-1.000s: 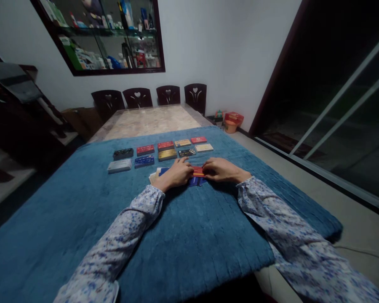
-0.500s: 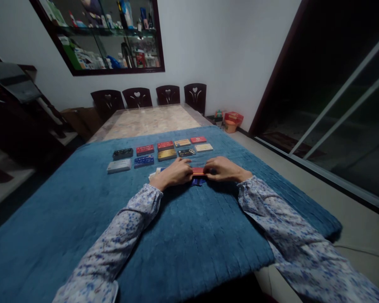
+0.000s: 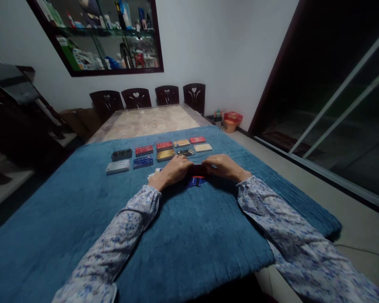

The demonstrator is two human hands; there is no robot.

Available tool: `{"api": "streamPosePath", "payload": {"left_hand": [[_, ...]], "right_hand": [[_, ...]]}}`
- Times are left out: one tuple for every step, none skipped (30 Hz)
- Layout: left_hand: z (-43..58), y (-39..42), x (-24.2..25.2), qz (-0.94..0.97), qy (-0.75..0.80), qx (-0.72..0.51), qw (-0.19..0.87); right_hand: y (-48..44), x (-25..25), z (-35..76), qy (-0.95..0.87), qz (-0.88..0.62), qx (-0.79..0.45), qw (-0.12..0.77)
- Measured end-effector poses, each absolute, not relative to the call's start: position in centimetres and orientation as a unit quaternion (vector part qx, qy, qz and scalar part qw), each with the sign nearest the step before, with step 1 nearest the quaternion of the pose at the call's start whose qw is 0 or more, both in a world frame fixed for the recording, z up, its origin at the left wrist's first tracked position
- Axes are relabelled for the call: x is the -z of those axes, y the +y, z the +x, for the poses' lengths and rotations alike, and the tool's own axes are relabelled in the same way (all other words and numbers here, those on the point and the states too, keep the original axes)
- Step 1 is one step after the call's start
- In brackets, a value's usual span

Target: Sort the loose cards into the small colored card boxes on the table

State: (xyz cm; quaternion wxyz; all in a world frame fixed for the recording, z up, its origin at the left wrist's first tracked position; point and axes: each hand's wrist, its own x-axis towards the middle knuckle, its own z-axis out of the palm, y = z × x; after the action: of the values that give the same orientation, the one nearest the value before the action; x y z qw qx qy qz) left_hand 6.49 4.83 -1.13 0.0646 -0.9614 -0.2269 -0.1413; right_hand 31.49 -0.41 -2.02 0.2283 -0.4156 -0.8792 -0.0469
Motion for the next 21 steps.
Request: {"api": "streamPosePath", "payload": {"left_hand": [[6.5, 4.9, 1.3, -0.959, -0.231, 0.148, 0.072], [6.5, 4.9, 1.4, -0.957, -0.235, 0.153, 0.078], [6.6, 4.9, 1.6, -0.955, -0.240, 0.157, 0.082], [6.6, 4.9, 1.8, -0.953, -0.245, 0.159, 0.083], [6.7, 4.9, 1.9, -0.951, -0.251, 0.163, 0.083], [6.7, 4.8, 2.1, -0.949, -0.257, 0.166, 0.080], [6.8, 4.8, 2.2, -0.947, -0.263, 0.169, 0.076], [6.9, 4.7, 2.3, -0.945, -0.270, 0.171, 0.070], [6.9, 4.6, 2.4, -0.943, -0.277, 0.171, 0.063], [6.9, 4.5, 2.5, -0.942, -0.284, 0.170, 0.056], [6.9, 4.4, 2.6, -0.941, -0.291, 0.167, 0.050], [6.9, 4.3, 2.6, -0.940, -0.297, 0.163, 0.045], [6.9, 4.2, 2.7, -0.939, -0.304, 0.158, 0.041], [6.8, 4.1, 2.7, -0.938, -0.310, 0.152, 0.037], [6.8, 4.0, 2.7, -0.937, -0.317, 0.145, 0.034], [6.8, 4.0, 2.7, -0.936, -0.323, 0.138, 0.030], [6.8, 3.9, 2.6, -0.935, -0.329, 0.132, 0.026], [6.8, 3.8, 2.6, -0.934, -0.335, 0.126, 0.021], [6.8, 3.7, 2.6, -0.933, -0.340, 0.121, 0.016], [6.9, 3.6, 2.6, -0.931, -0.344, 0.117, 0.011], [6.9, 3.5, 2.6, -0.930, -0.348, 0.115, 0.006]], "right_hand": [[-0.3, 2.2, 31.5, -0.875, -0.421, 0.046, 0.233], [-0.2, 2.4, 31.4, -0.871, -0.427, 0.044, 0.237], [-0.2, 2.6, 31.4, -0.868, -0.433, 0.040, 0.241], [-0.1, 2.8, 31.3, -0.864, -0.438, 0.036, 0.245], [0.0, 2.9, 31.2, -0.861, -0.443, 0.032, 0.249], [0.1, 3.1, 31.2, -0.857, -0.448, 0.027, 0.252], [0.1, 3.2, 31.1, -0.854, -0.453, 0.023, 0.255], [0.2, 3.4, 31.1, -0.851, -0.458, 0.019, 0.255], [0.2, 3.5, 31.0, -0.849, -0.462, 0.015, 0.255], [0.3, 3.6, 31.0, -0.847, -0.467, 0.012, 0.253], [0.3, 3.7, 31.0, -0.845, -0.473, 0.009, 0.251], [0.3, 3.8, 30.9, -0.842, -0.478, 0.007, 0.250], [0.3, 3.9, 30.9, -0.840, -0.481, 0.004, 0.251], [0.4, 4.0, 30.9, -0.838, -0.484, 0.001, 0.253], [0.4, 4.1, 30.9, -0.836, -0.485, -0.001, 0.256], [0.4, 4.2, 30.9, -0.835, -0.485, -0.003, 0.259], [0.5, 4.3, 30.9, -0.834, -0.485, -0.004, 0.262], [0.6, 4.5, 30.9, -0.833, -0.485, -0.005, 0.266], [0.6, 4.7, 30.9, -0.833, -0.484, -0.005, 0.269], [0.7, 4.8, 30.8, -0.833, -0.481, -0.006, 0.273], [0.8, 5.0, 30.8, -0.833, -0.478, -0.005, 0.278]]}}
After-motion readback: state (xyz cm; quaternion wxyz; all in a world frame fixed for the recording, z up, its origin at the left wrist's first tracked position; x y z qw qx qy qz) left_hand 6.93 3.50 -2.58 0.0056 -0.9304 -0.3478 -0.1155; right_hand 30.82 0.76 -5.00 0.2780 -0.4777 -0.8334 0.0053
